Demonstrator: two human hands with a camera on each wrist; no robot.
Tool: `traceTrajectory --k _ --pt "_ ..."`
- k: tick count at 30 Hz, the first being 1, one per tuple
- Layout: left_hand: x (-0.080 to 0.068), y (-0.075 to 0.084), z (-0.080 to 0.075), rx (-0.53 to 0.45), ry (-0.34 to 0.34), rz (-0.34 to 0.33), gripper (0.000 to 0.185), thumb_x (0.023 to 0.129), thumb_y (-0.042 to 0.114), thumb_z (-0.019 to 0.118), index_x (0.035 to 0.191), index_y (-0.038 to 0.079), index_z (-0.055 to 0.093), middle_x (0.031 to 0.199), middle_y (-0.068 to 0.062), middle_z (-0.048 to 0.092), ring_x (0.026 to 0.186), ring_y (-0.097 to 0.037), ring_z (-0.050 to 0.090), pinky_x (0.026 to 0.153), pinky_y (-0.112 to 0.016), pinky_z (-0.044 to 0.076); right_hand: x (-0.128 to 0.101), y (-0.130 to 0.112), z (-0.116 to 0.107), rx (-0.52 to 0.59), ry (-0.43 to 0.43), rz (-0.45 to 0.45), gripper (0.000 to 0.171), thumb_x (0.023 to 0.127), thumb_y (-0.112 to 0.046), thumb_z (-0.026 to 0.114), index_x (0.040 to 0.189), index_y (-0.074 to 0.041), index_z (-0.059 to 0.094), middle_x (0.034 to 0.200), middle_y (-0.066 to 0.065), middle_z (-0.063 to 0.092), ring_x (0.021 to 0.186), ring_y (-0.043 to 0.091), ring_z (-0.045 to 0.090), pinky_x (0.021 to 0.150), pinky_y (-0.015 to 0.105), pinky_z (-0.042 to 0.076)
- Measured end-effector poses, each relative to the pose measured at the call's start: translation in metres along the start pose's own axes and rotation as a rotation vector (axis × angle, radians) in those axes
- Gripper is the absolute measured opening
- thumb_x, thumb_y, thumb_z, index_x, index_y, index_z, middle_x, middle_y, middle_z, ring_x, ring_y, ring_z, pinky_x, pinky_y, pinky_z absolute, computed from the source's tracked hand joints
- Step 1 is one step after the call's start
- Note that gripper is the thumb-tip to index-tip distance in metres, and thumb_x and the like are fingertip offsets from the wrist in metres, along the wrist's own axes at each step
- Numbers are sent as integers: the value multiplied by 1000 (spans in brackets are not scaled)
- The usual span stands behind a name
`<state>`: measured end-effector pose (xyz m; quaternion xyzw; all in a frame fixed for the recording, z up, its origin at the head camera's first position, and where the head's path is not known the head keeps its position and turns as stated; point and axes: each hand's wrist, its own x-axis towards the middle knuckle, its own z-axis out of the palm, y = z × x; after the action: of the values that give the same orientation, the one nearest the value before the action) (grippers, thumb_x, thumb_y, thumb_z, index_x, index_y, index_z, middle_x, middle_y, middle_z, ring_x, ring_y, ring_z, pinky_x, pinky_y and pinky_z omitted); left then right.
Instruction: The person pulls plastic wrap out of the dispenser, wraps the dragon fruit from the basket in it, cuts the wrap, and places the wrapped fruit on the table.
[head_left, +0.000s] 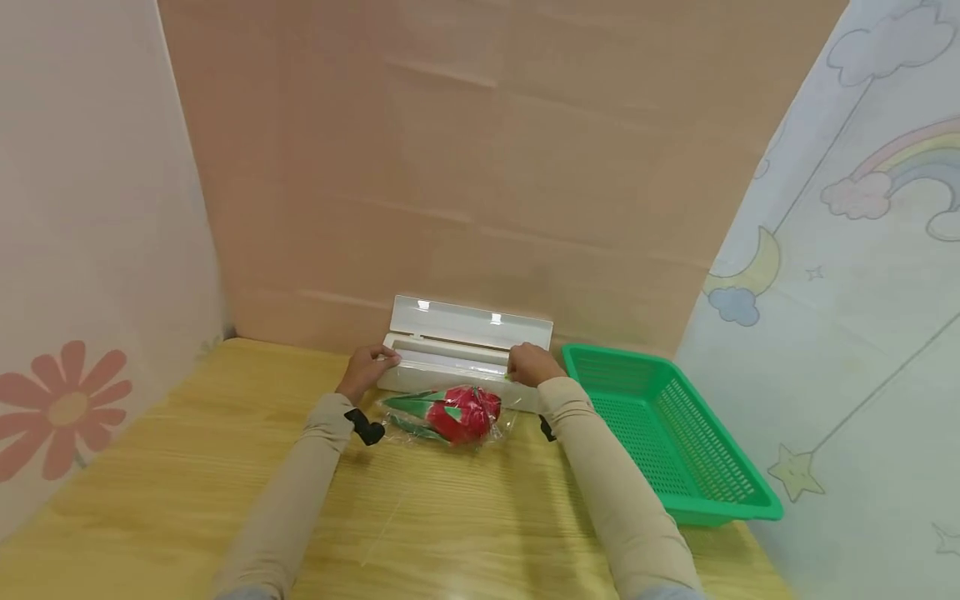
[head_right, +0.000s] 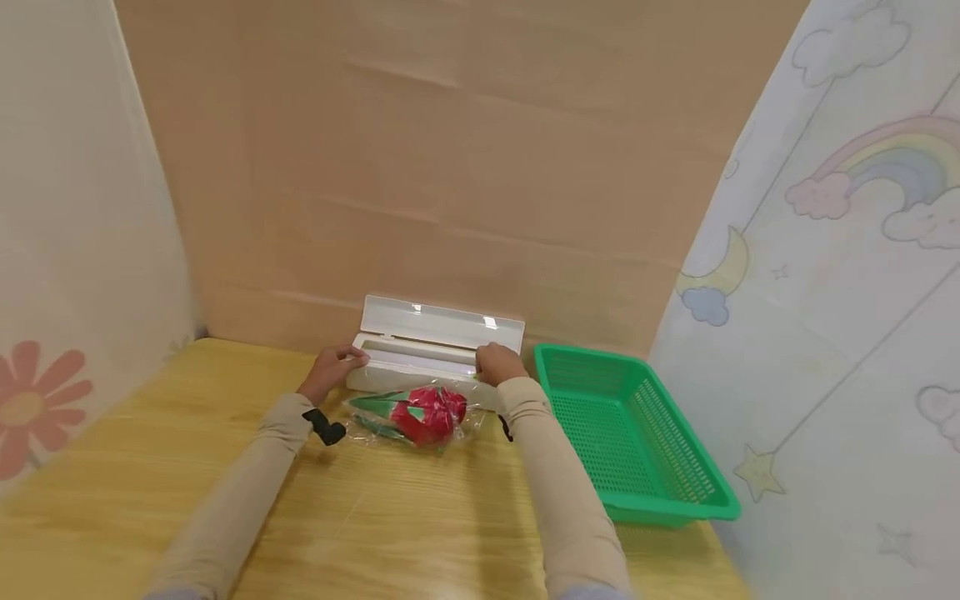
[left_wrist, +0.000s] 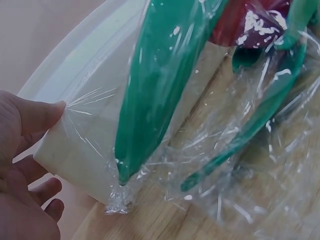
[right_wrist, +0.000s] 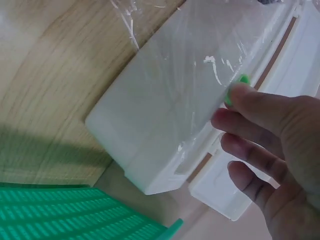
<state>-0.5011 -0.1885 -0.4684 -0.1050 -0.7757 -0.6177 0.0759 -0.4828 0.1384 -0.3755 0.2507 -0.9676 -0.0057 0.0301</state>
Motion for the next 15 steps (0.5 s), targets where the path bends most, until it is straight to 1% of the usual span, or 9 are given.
traceTrajectory --k 3,5,7,10,13,15 --pt "3 -1 -2 3 -19 -5 25 97 13 65 110 -9 67 124 -27 61 134 -43 43 109 -56 36 0 3 2 5 27 -12 4 85 -8 78 87 -4 80 85 7 75 77 22 70 72 37 58" --pt "5 -3 1 -3 -26 -9 25 97 13 65 110 -8 68 124 -27 60 131 -43 45 106 -55 38 0 6 3 2 24 10 4 85 -9 79 87 -5 80 85 6 75 78 22 70 74 38 58" --pt "3 -4 1 -8 -24 -10 25 97 13 65 110 -8 68 124 -26 61 131 -43 45 107 -56 38 0 9 5 2 22 -3 4 85 -9 79 87 -6 80 85 6 75 78 22 70 74 38 58" --pt "2 -8 2 -15 -25 11 24 97 13 66 108 -8 69 120 -26 63 131 -44 46 107 -56 37 -1 13 7 -7 15 -27 5 85 -10 79 88 -6 80 85 5 74 79 22 69 75 37 58" --pt "3 -9 6 -23 -30 41 24 96 13 67 107 -9 69 117 -26 65 131 -45 46 108 -57 36 -4 17 6 -30 18 -39 5 84 -10 80 86 -6 79 83 5 74 76 21 69 73 36 58" --pt "4 -8 8 -34 -24 46 24 96 12 67 107 -9 69 116 -26 65 130 -45 47 109 -57 36 -6 18 4 -44 26 -48 6 84 -11 80 84 -5 79 81 5 73 75 21 68 72 36 57"
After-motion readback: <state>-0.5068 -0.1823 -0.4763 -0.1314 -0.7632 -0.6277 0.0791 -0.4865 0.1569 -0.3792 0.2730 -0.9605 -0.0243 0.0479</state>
